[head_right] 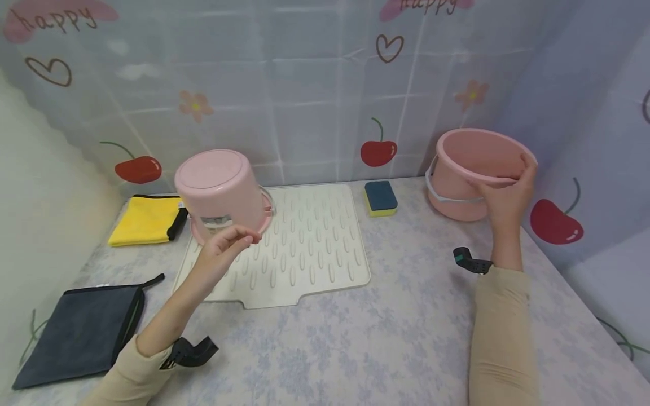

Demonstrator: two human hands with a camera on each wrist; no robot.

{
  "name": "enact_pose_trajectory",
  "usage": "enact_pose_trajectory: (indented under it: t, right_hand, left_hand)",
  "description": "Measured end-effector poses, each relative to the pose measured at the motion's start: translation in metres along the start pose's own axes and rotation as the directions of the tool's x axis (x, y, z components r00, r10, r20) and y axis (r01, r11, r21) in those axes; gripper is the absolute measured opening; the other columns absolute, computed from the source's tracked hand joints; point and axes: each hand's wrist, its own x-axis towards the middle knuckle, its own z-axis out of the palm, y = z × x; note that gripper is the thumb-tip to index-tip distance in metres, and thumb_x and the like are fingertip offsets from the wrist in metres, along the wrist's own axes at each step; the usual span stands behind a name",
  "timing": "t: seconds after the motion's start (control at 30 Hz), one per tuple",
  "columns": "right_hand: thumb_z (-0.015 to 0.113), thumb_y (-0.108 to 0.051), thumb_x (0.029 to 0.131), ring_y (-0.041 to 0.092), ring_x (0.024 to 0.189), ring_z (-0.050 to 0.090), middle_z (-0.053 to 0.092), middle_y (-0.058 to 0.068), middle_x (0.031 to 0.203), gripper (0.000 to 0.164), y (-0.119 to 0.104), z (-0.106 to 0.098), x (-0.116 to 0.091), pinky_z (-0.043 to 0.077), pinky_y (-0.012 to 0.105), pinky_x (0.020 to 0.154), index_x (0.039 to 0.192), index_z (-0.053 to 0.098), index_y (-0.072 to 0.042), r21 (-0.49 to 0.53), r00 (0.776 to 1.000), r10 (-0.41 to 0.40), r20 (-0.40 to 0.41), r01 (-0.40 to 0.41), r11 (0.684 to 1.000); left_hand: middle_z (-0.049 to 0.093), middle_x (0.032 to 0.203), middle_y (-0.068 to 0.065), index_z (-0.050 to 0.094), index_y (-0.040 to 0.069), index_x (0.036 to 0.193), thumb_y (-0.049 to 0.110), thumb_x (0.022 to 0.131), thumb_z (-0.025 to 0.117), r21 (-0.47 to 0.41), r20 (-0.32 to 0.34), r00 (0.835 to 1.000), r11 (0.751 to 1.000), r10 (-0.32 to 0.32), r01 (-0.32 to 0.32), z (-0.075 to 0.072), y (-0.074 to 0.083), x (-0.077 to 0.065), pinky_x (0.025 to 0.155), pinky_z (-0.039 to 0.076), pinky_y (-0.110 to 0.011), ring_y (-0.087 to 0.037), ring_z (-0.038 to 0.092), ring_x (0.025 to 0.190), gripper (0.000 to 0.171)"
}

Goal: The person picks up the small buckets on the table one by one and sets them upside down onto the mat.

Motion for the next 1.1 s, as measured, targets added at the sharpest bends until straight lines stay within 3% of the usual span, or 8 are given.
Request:
enact_pose_trajectory:
  t: [0.2, 0.47, 0.57, 0.67, 0.73, 0.83, 1.0, 1.1]
  right_hand:
    - [0.087, -0.020, 0.066, -0.003, 0.089, 0.049, 0.053, -0.012, 0.111, 0.081, -0.012, -0.001, -0.001, 0.038, 0.013, 0.077, 0.135, 0.043, -0.021, 0.025, 0.997, 0.020, -0.069, -0.018, 1.000]
    - [0.086, -0.009, 0.066, 0.002, 0.085, 0.052, 0.054, -0.012, 0.095, 0.077, -0.050, 0.007, -0.006, 0.041, 0.015, 0.072, 0.132, 0.048, -0.016, 0.160, 0.993, -0.111, -0.036, 0.115, 0.980]
    - [0.085, -0.005, 0.066, 0.002, 0.083, 0.054, 0.057, -0.008, 0.091, 0.075, -0.067, 0.012, -0.011, 0.043, 0.014, 0.068, 0.130, 0.049, -0.016, 0.250, 0.996, -0.091, 0.021, 0.083, 0.965]
    - [0.084, 0.004, 0.064, 0.007, 0.079, 0.055, 0.060, -0.001, 0.086, 0.075, -0.081, 0.018, -0.019, 0.046, 0.012, 0.064, 0.128, 0.050, -0.015, 0.422, 0.991, -0.047, 0.125, -0.011, 0.907]
    - [0.080, 0.013, 0.063, 0.012, 0.078, 0.057, 0.061, 0.003, 0.085, 0.077, -0.090, 0.024, -0.025, 0.049, 0.013, 0.064, 0.128, 0.050, -0.013, 0.543, 0.978, -0.041, 0.203, -0.078, 0.836]
    - [0.075, 0.019, 0.065, 0.014, 0.078, 0.059, 0.062, 0.005, 0.085, 0.075, -0.100, 0.034, -0.036, 0.052, 0.014, 0.065, 0.130, 0.048, -0.011, 0.618, 0.950, -0.081, 0.300, -0.129, 0.775]
    - [0.065, 0.025, 0.071, 0.017, 0.078, 0.059, 0.063, 0.007, 0.085, 0.072, -0.111, 0.046, -0.054, 0.056, 0.017, 0.066, 0.132, 0.045, -0.007, 0.709, 0.874, -0.188, 0.448, -0.219, 0.671]
    - [0.064, 0.023, 0.074, 0.018, 0.077, 0.057, 0.063, 0.008, 0.087, 0.069, -0.115, 0.055, -0.065, 0.056, 0.019, 0.069, 0.133, 0.043, -0.006, 0.730, 0.818, -0.244, 0.520, -0.278, 0.624]
  left_hand:
    - [0.064, 0.113, -0.012, 0.062, 0.004, 0.111, 0.018, 0.097, 0.054, 0.008, 0.015, 1.000, 1.000, 0.013, -0.013, 0.000, 0.002, 0.001, 0.094, 0.046, -0.026, -0.009, 0.057, 0.104, 0.022]
    - [0.064, 0.114, -0.009, 0.061, 0.006, 0.114, 0.019, 0.097, 0.054, 0.018, 0.011, 1.000, 1.000, 0.009, -0.010, 0.001, 0.004, 0.003, 0.095, 0.046, -0.032, -0.010, 0.057, 0.105, 0.022]
    - [0.063, 0.115, -0.011, 0.060, 0.003, 0.116, 0.018, 0.098, 0.054, 0.012, 0.005, 1.000, 1.000, 0.017, -0.017, 0.001, 0.005, 0.005, 0.094, 0.047, -0.027, -0.011, 0.057, 0.105, 0.024]
    - [0.062, 0.114, -0.015, 0.059, 0.001, 0.117, 0.015, 0.097, 0.053, 0.001, -0.008, 1.000, 1.000, 0.029, -0.029, 0.001, 0.006, 0.005, 0.091, 0.047, -0.021, -0.011, 0.058, 0.103, 0.024]
    - [0.062, 0.114, -0.016, 0.059, 0.001, 0.116, 0.013, 0.097, 0.054, -0.014, -0.021, 0.999, 0.999, 0.042, -0.042, 0.001, 0.007, 0.005, 0.090, 0.047, -0.018, -0.009, 0.058, 0.102, 0.023]
    - [0.059, 0.117, -0.017, 0.052, 0.002, 0.124, 0.011, 0.095, 0.055, -0.052, -0.026, 0.994, 0.993, 0.106, -0.108, 0.001, 0.008, 0.005, 0.090, 0.046, -0.018, -0.009, 0.056, 0.104, 0.030]
    - [0.049, 0.128, -0.020, 0.033, 0.003, 0.139, 0.017, 0.092, 0.062, -0.124, -0.008, 0.963, 0.955, 0.270, -0.268, 0.004, 0.010, 0.006, 0.095, 0.045, -0.022, -0.020, 0.053, 0.111, 0.057]
    - [0.048, 0.131, -0.019, 0.029, 0.006, 0.142, 0.024, 0.089, 0.068, -0.119, -0.006, 0.949, 0.943, 0.314, -0.312, 0.003, 0.010, 0.006, 0.098, 0.044, -0.025, -0.027, 0.052, 0.114, 0.068]
